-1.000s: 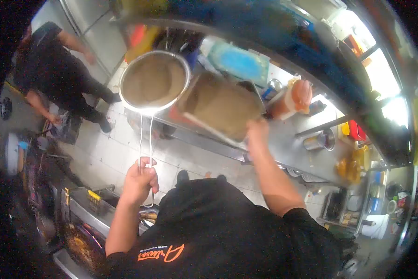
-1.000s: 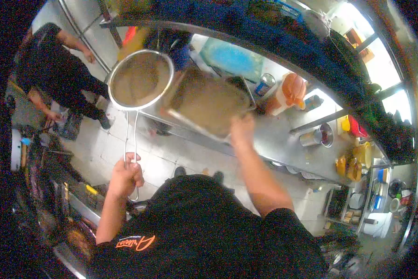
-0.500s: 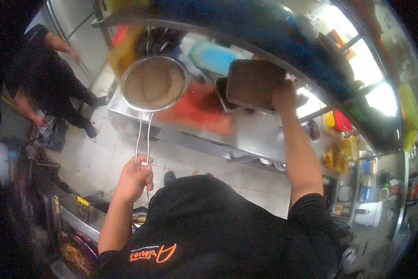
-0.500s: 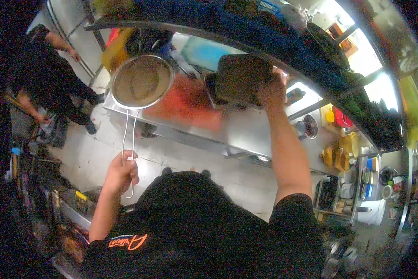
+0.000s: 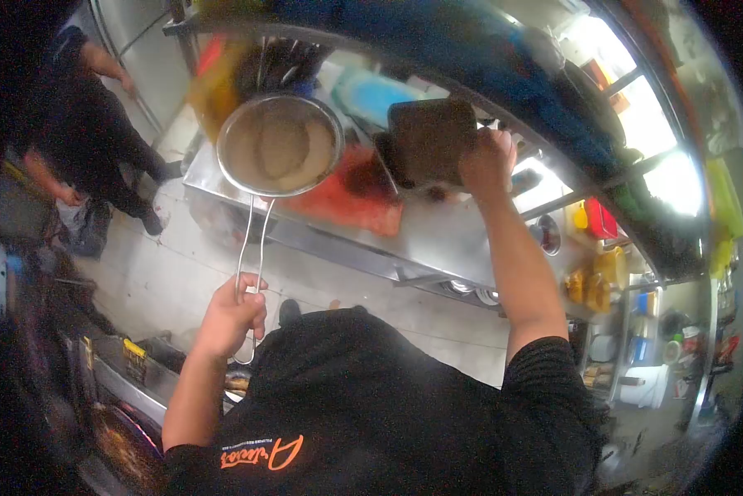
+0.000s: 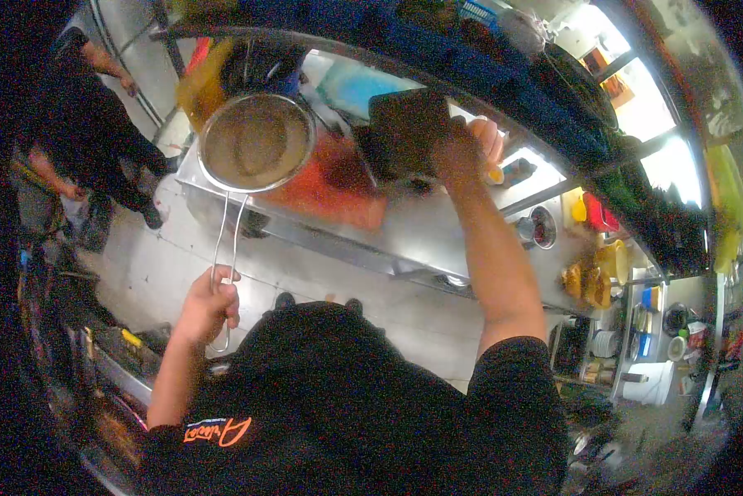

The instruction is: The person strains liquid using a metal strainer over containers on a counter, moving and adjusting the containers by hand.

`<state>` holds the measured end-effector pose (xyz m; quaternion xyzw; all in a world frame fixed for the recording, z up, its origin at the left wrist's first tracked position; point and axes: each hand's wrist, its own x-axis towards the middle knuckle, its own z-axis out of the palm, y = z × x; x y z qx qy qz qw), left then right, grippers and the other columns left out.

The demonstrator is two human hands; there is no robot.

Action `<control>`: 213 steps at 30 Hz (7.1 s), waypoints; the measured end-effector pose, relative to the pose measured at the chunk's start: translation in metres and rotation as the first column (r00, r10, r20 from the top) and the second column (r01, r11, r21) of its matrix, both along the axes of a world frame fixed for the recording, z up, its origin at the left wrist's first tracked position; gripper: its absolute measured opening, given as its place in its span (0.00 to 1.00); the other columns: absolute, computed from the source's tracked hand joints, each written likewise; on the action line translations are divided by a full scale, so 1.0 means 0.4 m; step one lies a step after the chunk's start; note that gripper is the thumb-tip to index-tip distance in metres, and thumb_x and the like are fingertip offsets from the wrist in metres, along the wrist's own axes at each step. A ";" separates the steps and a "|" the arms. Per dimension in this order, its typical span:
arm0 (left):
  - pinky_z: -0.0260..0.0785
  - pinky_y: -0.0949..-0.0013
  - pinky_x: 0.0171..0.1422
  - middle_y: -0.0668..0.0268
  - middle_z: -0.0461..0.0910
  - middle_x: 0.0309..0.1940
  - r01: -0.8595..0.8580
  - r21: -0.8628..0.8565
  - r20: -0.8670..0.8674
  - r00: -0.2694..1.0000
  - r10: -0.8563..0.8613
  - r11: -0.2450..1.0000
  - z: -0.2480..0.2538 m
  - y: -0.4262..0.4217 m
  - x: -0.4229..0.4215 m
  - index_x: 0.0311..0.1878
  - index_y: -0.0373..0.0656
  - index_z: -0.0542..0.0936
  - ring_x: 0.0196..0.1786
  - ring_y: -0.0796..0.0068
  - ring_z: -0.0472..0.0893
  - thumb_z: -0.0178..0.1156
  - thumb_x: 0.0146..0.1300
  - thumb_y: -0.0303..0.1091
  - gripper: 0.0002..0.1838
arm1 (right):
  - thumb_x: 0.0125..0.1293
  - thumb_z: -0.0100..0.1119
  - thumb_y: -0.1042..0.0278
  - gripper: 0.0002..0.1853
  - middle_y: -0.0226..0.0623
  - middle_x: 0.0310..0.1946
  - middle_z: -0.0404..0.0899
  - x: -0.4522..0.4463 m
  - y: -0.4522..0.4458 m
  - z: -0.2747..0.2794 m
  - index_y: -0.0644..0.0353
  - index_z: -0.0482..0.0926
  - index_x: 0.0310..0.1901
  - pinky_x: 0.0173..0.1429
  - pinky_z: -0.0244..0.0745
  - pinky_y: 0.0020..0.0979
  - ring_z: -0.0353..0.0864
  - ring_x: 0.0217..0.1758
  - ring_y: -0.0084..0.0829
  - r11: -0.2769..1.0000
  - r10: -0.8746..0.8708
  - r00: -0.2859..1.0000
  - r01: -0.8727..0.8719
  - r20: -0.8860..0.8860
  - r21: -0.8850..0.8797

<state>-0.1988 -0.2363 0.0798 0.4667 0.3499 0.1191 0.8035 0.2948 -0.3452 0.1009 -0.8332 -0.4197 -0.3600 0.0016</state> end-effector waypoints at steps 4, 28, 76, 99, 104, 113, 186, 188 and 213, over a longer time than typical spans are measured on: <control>0.68 0.71 0.24 0.69 0.70 0.21 -0.005 -0.005 0.000 1.000 0.005 1.000 -0.010 -0.007 -0.003 0.50 0.36 0.70 0.20 0.77 0.70 0.59 0.65 0.31 0.14 | 0.54 0.58 0.59 0.12 0.41 0.30 0.77 -0.093 0.006 0.080 0.60 0.80 0.32 0.44 0.69 0.45 0.74 0.40 0.43 0.997 0.083 0.988 -0.081 -0.128 0.017; 0.69 0.71 0.24 0.67 0.70 0.21 0.004 0.002 -0.017 1.000 -0.004 1.000 -0.024 -0.010 -0.009 0.50 0.36 0.70 0.20 0.77 0.71 0.57 0.66 0.29 0.13 | 0.59 0.51 0.63 0.13 0.48 0.40 0.81 -0.115 0.003 0.074 0.60 0.84 0.33 0.56 0.68 0.47 0.78 0.49 0.47 0.981 -0.001 0.939 -0.067 -0.345 -0.185; 0.65 0.70 0.21 0.71 0.65 0.20 -0.148 -0.041 0.038 0.988 0.149 0.988 0.057 0.138 -0.134 0.52 0.40 0.69 0.21 0.78 0.67 0.61 0.64 0.29 0.16 | 0.60 0.60 0.69 0.15 0.44 0.36 0.82 -0.419 0.223 -0.527 0.71 0.79 0.45 0.41 0.76 0.36 0.82 0.40 0.35 0.763 0.526 -0.225 0.551 -0.820 0.339; 0.73 0.58 0.56 0.48 0.82 0.50 0.104 0.752 -0.451 0.802 0.392 0.651 -0.302 0.339 0.211 0.56 0.37 0.78 0.53 0.54 0.83 0.52 0.69 0.42 0.21 | 0.67 0.56 0.71 0.11 0.33 0.25 0.75 -0.444 -0.006 -0.278 0.65 0.74 0.48 0.30 0.74 0.31 0.75 0.25 0.27 0.942 0.222 -0.725 -0.013 -0.651 0.337; 0.75 0.56 0.52 0.48 0.82 0.46 0.268 0.724 -0.587 0.723 0.364 0.635 -0.469 0.580 0.276 0.53 0.37 0.79 0.49 0.54 0.83 0.54 0.68 0.40 0.19 | 0.68 0.54 0.72 0.12 0.32 0.22 0.72 -0.439 -0.034 -0.245 0.65 0.70 0.51 0.28 0.74 0.31 0.74 0.23 0.28 0.956 0.199 -0.762 0.013 -0.616 0.292; 0.77 0.62 0.35 0.55 0.81 0.33 -0.368 0.096 -0.224 0.897 0.381 0.925 -0.431 0.339 0.209 0.44 0.32 0.77 0.33 0.62 0.83 0.57 0.65 0.31 0.11 | 0.67 0.55 0.71 0.11 0.33 0.24 0.77 -0.409 -0.052 -0.342 0.65 0.71 0.48 0.27 0.74 0.31 0.77 0.23 0.26 0.925 0.180 -0.667 -0.134 -0.723 0.355; 0.75 0.64 0.44 0.57 0.77 0.39 -0.616 0.047 0.026 0.788 0.616 0.786 -0.420 0.112 0.317 0.44 0.34 0.72 0.39 0.65 0.79 0.55 0.71 0.32 0.09 | 0.67 0.56 0.71 0.07 0.33 0.22 0.76 -0.446 -0.036 -0.303 0.63 0.73 0.44 0.25 0.76 0.31 0.77 0.20 0.27 0.930 0.216 -0.634 -0.097 -0.742 0.353; 0.76 0.61 0.44 0.56 0.75 0.41 -0.602 0.035 0.024 0.798 0.602 0.798 -0.424 0.118 0.314 0.45 0.34 0.70 0.40 0.64 0.78 0.53 0.72 0.31 0.09 | 0.68 0.56 0.71 0.05 0.33 0.22 0.76 -0.434 -0.035 -0.328 0.63 0.75 0.40 0.24 0.76 0.29 0.78 0.21 0.26 0.920 0.235 -0.622 -0.106 -0.747 0.378; 0.76 0.61 0.46 0.60 0.74 0.37 -0.658 0.037 0.049 0.753 0.657 0.752 -0.423 0.125 0.283 0.39 0.38 0.70 0.38 0.68 0.76 0.54 0.71 0.31 0.07 | 0.66 0.57 0.70 0.07 0.33 0.20 0.77 -0.463 -0.001 -0.331 0.63 0.74 0.40 0.24 0.75 0.29 0.77 0.20 0.26 0.924 0.228 -0.684 -0.073 -0.693 0.377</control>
